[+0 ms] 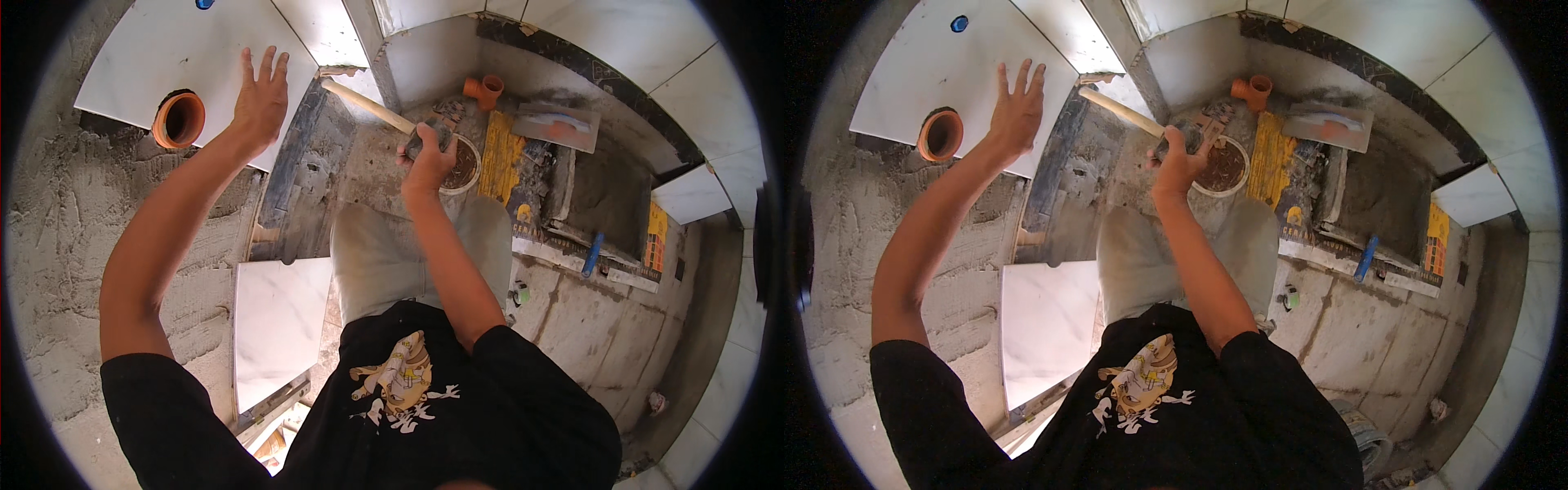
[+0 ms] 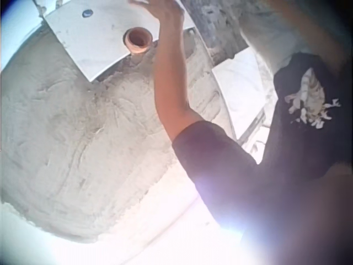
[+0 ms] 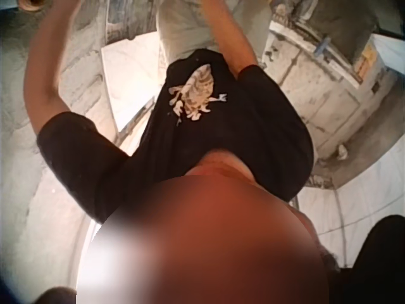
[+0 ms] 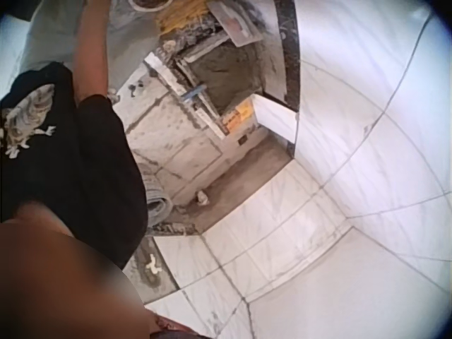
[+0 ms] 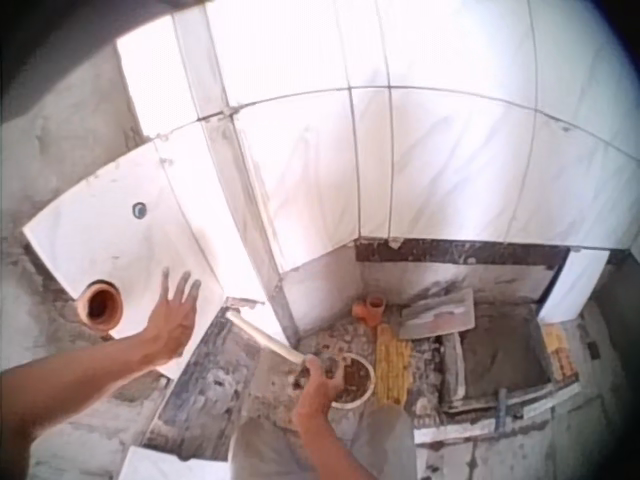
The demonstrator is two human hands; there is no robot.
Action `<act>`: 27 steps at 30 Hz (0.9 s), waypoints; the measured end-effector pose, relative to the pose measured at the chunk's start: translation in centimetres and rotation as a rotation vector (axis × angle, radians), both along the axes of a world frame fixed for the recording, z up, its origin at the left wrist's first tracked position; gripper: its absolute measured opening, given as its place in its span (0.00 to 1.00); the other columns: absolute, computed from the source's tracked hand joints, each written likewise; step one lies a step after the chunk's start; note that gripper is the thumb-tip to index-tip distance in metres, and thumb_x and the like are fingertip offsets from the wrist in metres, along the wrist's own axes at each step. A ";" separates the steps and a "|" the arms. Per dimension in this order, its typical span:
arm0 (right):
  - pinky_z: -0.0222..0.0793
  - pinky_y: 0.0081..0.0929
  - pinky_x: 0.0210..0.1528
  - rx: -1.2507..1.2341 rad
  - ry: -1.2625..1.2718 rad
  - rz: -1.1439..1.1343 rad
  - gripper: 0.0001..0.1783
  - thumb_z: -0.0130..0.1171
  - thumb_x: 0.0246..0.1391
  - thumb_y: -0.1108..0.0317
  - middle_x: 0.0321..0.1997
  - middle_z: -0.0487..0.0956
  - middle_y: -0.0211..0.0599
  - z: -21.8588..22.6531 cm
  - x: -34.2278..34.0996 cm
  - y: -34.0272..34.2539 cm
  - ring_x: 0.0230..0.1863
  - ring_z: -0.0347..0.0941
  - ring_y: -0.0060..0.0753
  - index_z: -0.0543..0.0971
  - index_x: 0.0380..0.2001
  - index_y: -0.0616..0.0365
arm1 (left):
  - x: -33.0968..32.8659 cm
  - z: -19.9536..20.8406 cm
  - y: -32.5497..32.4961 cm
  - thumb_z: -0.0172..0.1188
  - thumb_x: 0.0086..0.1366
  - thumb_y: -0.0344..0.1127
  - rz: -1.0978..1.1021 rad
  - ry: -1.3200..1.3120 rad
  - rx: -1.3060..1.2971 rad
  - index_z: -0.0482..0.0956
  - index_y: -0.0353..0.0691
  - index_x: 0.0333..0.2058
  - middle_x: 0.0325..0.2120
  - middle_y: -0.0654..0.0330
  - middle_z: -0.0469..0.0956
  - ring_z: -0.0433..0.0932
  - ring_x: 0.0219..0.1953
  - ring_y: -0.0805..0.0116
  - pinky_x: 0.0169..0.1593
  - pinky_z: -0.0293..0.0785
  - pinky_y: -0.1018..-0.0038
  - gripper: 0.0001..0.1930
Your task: Installing ceramic tiles on a bathroom wall using mortar and a mallet.
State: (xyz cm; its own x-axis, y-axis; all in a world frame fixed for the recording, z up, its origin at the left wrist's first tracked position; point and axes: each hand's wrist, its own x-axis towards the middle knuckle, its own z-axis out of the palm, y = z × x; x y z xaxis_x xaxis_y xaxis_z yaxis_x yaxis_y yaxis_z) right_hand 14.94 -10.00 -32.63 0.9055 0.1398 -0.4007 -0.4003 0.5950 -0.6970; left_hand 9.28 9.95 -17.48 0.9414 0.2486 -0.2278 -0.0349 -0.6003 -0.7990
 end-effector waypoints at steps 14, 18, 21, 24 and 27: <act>0.72 0.28 0.13 0.082 -0.057 0.075 0.15 0.63 0.50 0.68 0.29 0.75 0.35 0.6 -0.3 0.9 0.17 0.73 0.31 0.71 0.39 0.57 | 0.7 0.0 -1.0 0.68 0.52 0.42 0.003 0.038 0.050 0.79 0.34 0.53 0.71 0.45 0.52 0.42 0.74 0.39 0.65 0.34 0.24 0.29; 0.73 0.28 0.14 0.033 0.007 0.005 0.16 0.64 0.50 0.67 0.31 0.76 0.36 1.1 -0.2 0.6 0.17 0.73 0.32 0.71 0.41 0.57 | 0.3 -0.5 -0.2 0.67 0.53 0.42 -0.027 0.010 0.082 0.78 0.33 0.55 0.71 0.44 0.52 0.42 0.74 0.38 0.65 0.35 0.23 0.31; 0.73 0.28 0.15 0.069 -0.011 -0.003 0.17 0.64 0.50 0.66 0.30 0.77 0.36 1.4 -0.1 1.4 0.17 0.74 0.32 0.71 0.41 0.58 | 1.1 0.5 -1.2 0.66 0.54 0.40 0.032 0.064 0.063 0.77 0.33 0.56 0.71 0.45 0.52 0.43 0.74 0.38 0.64 0.36 0.22 0.31; 0.74 0.28 0.15 0.110 -0.024 0.081 0.17 0.64 0.50 0.66 0.29 0.77 0.35 1.2 0.1 1.0 0.17 0.74 0.31 0.72 0.41 0.57 | 0.6 0.3 -1.0 0.64 0.55 0.38 -0.006 0.024 0.069 0.77 0.32 0.56 0.70 0.45 0.52 0.43 0.73 0.38 0.64 0.36 0.22 0.29; 0.75 0.29 0.14 0.101 -0.007 0.024 0.17 0.64 0.50 0.65 0.30 0.77 0.35 0.7 0.2 0.6 0.17 0.74 0.31 0.72 0.41 0.57 | 0.7 0.5 -1.4 0.63 0.55 0.36 0.040 0.067 0.059 0.77 0.32 0.55 0.70 0.45 0.53 0.44 0.73 0.38 0.64 0.36 0.22 0.28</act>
